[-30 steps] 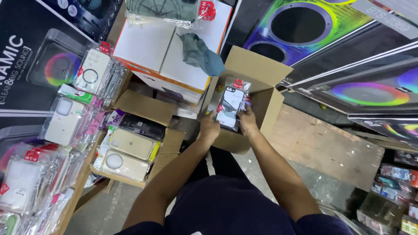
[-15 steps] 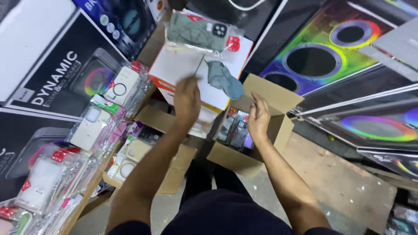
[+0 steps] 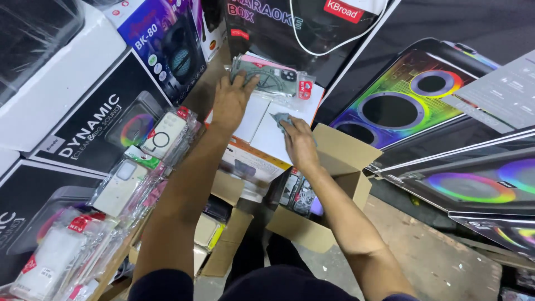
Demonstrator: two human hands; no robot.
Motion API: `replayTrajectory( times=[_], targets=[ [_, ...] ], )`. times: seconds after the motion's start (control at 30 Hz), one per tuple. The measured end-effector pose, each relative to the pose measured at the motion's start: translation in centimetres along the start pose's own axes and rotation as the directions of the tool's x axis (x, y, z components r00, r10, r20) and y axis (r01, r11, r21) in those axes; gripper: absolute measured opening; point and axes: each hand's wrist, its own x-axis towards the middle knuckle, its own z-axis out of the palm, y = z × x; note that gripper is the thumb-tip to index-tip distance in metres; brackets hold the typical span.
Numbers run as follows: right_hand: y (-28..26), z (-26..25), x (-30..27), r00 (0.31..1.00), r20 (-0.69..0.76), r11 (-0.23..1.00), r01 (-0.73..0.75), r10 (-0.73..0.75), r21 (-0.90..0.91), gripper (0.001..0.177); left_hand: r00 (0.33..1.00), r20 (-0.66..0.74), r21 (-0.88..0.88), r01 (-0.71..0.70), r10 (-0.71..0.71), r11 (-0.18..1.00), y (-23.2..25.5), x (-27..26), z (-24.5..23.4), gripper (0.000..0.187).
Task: The person is picking up various mobile phone cases and placing them into a cardboard shipping box.
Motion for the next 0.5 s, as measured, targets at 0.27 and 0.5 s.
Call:
replayTrajectory(
  times=[0.27, 0.5],
  targets=[
    [-6.4, -6.5, -2.8, 0.934, -0.218, 0.854, -0.143, 0.284, 0.501, 0.029, 0.986, -0.051, -0.014, 0.16, -0.161, 0.987, 9.0, -10.5, -8.4, 0.035],
    [-6.5, 4.5, 0.1, 0.986, 0.068, 0.949, 0.124, -0.15, 0.289, 0.04, 0.986, 0.015, -0.12, 0.169, -0.169, 0.978, 10.5, -15.2, -6.7, 0.04]
  ],
)
